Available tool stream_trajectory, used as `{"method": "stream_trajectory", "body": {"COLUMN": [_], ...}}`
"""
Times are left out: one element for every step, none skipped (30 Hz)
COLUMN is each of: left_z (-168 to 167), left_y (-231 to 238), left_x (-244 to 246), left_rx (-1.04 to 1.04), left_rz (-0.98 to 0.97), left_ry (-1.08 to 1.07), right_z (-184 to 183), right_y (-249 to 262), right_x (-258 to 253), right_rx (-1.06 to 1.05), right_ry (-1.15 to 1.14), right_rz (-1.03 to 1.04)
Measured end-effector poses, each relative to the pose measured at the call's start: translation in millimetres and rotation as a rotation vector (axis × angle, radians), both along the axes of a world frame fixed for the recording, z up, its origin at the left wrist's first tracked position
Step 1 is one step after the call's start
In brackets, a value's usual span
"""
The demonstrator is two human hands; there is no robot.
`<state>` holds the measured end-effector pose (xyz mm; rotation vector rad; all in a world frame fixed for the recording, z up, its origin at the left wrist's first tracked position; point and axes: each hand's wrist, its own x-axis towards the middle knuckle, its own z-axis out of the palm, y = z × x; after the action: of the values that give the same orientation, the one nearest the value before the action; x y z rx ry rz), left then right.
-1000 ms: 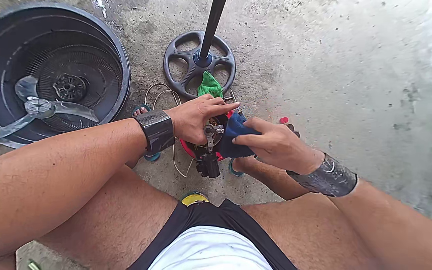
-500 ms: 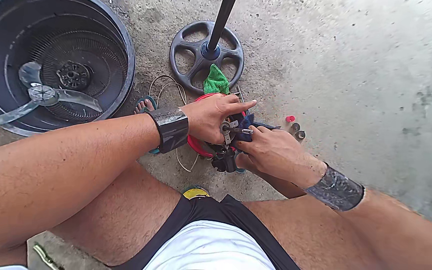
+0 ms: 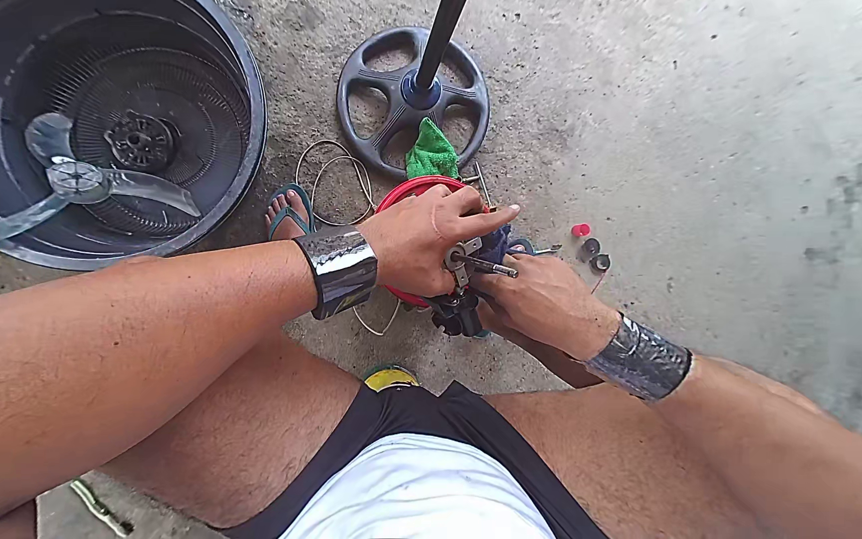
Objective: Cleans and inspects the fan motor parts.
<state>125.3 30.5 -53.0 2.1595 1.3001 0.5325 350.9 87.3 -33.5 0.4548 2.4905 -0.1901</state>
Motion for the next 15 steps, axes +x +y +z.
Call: {"method": "stream_trajectory", "body": {"left_z": [0.3,0.4,-0.2,-1.3,-2.0,-2.3,-2.1,-1.7,-1.4,-1.2,0.0,2.3,4.7,7.2,10.3], "left_y": [-2.4,-4.7,-7.2,-10.0,-12.7,-15.0,-17.0,-18.3,-19.2,-19.3,-18.5,-17.6,-16.7,-15.8,-15.2], "left_x": [0.0,0.0,0.1,0.4,0.7,0.8,0.8,0.7,1.1,1.7,2.4,3.7,5.3,6.8,8.3], "left_rx": [-0.005,-0.003,0.006,0.017,0.02,0.019,0.016,0.011,0.003,-0.003,-0.014,-0.035,-0.056,-0.073,-0.097], "left_rz": [0.005,0.011,0.015,0.014,0.009,0.006,0.005,0.009,0.014,0.02,0.025,0.029,0.035,0.044,0.052], "left_ry": [0.005,0.004,0.002,0.005,0.006,0.005,0.006,0.012,0.019,0.018,0.019,0.022,0.021,0.021,0.025], "right_z": [-2.0,-1.9,0.0,2.6,8.3,15.0,20.9,25.4,28.2,28.7,27.3,24.3,19.6,11.8,1.6], "right_y": [3.4,8.6,15.4,22.7,28.5,32.3,34.0,34.6,34.1,32.8,30.8,28.0,24.4,19.7,12.1], "right_x": [3.3,6.9,10.6,15.3,20.0,24.9,29.9,35.0,40.3,45.2,49.4,53.6,57.4,59.7,61.1], "right_rx": [-0.019,-0.06,-0.121,-0.183,-0.234,-0.261,-0.29,-0.323,-0.364,-0.402,-0.433,-0.46,-0.49,-0.531,-0.588], "right_ry": [0.052,0.114,0.167,0.24,0.288,0.342,0.411,0.468,0.489,0.482,0.444,0.374,0.278,0.191,0.136], "right_rz": [0.016,0.032,0.047,0.064,0.063,0.047,0.014,-0.024,-0.061,-0.085,-0.105,-0.128,-0.158,-0.206,-0.297]}}
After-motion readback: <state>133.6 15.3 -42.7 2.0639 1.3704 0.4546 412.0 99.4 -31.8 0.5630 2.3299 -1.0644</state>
